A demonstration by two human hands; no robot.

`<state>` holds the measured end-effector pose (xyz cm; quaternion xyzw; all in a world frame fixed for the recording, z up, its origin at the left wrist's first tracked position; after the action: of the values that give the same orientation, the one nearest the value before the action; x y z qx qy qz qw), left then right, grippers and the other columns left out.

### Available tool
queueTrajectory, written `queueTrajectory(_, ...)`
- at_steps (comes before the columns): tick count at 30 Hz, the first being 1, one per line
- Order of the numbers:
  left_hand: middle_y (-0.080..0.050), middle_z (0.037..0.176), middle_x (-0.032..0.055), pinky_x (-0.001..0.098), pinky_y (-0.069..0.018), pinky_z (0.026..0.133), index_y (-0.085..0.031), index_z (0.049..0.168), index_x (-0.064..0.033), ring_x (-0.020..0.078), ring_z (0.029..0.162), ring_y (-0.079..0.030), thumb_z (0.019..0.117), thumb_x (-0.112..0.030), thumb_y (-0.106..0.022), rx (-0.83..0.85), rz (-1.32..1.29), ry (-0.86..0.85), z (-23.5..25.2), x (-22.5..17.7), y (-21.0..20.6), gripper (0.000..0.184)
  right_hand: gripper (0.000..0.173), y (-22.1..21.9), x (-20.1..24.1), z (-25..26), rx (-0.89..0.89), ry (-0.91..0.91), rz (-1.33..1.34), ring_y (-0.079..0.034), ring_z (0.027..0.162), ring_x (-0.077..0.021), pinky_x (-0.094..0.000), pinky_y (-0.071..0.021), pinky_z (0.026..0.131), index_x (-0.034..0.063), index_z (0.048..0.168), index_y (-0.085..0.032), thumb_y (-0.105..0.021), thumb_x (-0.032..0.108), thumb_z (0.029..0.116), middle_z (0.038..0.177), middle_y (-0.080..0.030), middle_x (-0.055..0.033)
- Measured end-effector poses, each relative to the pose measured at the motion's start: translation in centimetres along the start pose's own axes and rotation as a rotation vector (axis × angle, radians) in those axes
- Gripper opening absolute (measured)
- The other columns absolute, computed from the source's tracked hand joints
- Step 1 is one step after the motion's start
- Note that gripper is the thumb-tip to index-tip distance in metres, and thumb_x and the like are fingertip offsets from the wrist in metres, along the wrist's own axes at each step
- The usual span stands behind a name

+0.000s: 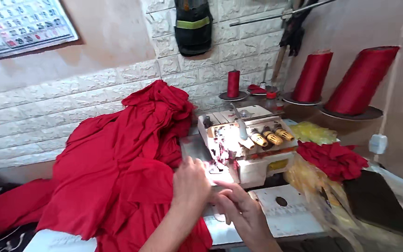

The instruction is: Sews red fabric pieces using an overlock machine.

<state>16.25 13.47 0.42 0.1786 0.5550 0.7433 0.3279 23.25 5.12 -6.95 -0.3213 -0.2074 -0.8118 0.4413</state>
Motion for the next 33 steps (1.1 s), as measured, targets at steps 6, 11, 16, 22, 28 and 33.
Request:
queueTrajectory(6, -0.069, 0.096, 0.0231, 0.0528, -0.0554, 0.083, -0.066, 0.111, 0.0078, 0.0369, 0.093, -0.070, 0.0987, -0.004, -0.054, 0.340, -0.483, -0.392, -4.0, -5.3, -3.4, 0.021, 0.062, 2.9, -0.4, -0.1, 0.030, -0.198, -0.282, -0.064, 0.066, -0.0060, -0.0285, -0.0564, 0.060, -0.0018, 0.109, -0.069, -0.026, 0.043, 0.1122, 0.079, -0.068, -0.0022)
queueTrajectory(11, -0.068, 0.090, 0.0242, 0.0482, -0.0565, 0.081, -0.066, 0.097, 0.0120, 0.0355, 0.089, -0.071, 0.0946, 0.002, -0.059, 0.138, -0.624, -0.507, -3.6, -6.3, -5.4, 0.012, 0.052, 4.6, 0.0, 0.9, 0.012, -0.282, -0.791, -0.068, 0.067, -0.0440, -0.0612, -0.0503, 0.058, -0.0046, 0.104, -0.067, -0.040, 0.039, 0.1088, 0.073, -0.066, -0.0234)
queueTrajectory(16, -0.072, 0.086, 0.0188, 0.0522, -0.0542, 0.079, -0.074, 0.099, 0.0034, 0.0325, 0.084, -0.071, 0.0996, -0.018, -0.065, 0.533, -0.379, -0.644, -5.2, -2.6, -2.1, 0.024, 0.043, 4.6, -1.1, 0.0, 0.172, -0.348, -0.535, -0.070, 0.063, -0.0264, -0.0486, -0.0574, 0.061, -0.0054, 0.111, -0.064, -0.040, 0.030, 0.1105, 0.077, -0.072, -0.0133)
queueTrajectory(22, -0.071, 0.092, 0.0224, 0.0616, -0.0536, 0.083, -0.071, 0.099, 0.0035, 0.0402, 0.089, -0.070, 0.1036, -0.016, -0.057, -0.180, 0.257, -0.048, -1.3, 18.5, 15.3, 0.025, 0.036, 3.0, -1.8, -1.3, 0.331, -0.308, -0.365, -0.070, 0.066, -0.0221, -0.0416, -0.0602, 0.064, -0.0049, 0.107, -0.067, -0.048, 0.026, 0.1078, 0.082, -0.072, -0.0128)
queueTrajectory(28, -0.040, 0.146, 0.0430, 0.0853, -0.0223, 0.102, -0.044, 0.146, 0.0094, 0.0682, 0.134, -0.034, 0.0948, -0.013, -0.068, -0.643, 0.370, 0.450, -10.2, 26.0, 25.6, 0.061, 0.026, -0.4, -1.0, -1.8, 0.305, -0.225, -0.266, -0.070, 0.063, -0.0159, -0.0338, -0.0603, 0.060, -0.0029, 0.101, -0.068, -0.055, 0.019, 0.1050, 0.081, -0.073, -0.0099)
queueTrajectory(33, -0.071, 0.082, 0.0126, 0.0520, -0.0578, 0.074, -0.072, 0.097, -0.0016, 0.0267, 0.077, -0.070, 0.1060, -0.035, -0.053, -0.114, -0.176, 0.338, -13.4, 19.8, 9.9, 0.040, 0.020, -5.0, 1.3, -2.9, 0.339, -0.117, -0.226, -0.070, 0.064, -0.0155, -0.0334, -0.0604, 0.061, -0.0016, 0.101, -0.072, -0.060, 0.014, 0.1001, 0.080, -0.073, -0.0090)
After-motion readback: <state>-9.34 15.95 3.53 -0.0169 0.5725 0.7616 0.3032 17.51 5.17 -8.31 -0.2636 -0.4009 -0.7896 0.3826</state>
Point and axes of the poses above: each hand's wrist, its own z-axis towards the middle knuckle, its own y-axis out of the back of the hand, x = y × z, the point moved 10 cm from there along z, towards the middle knuckle
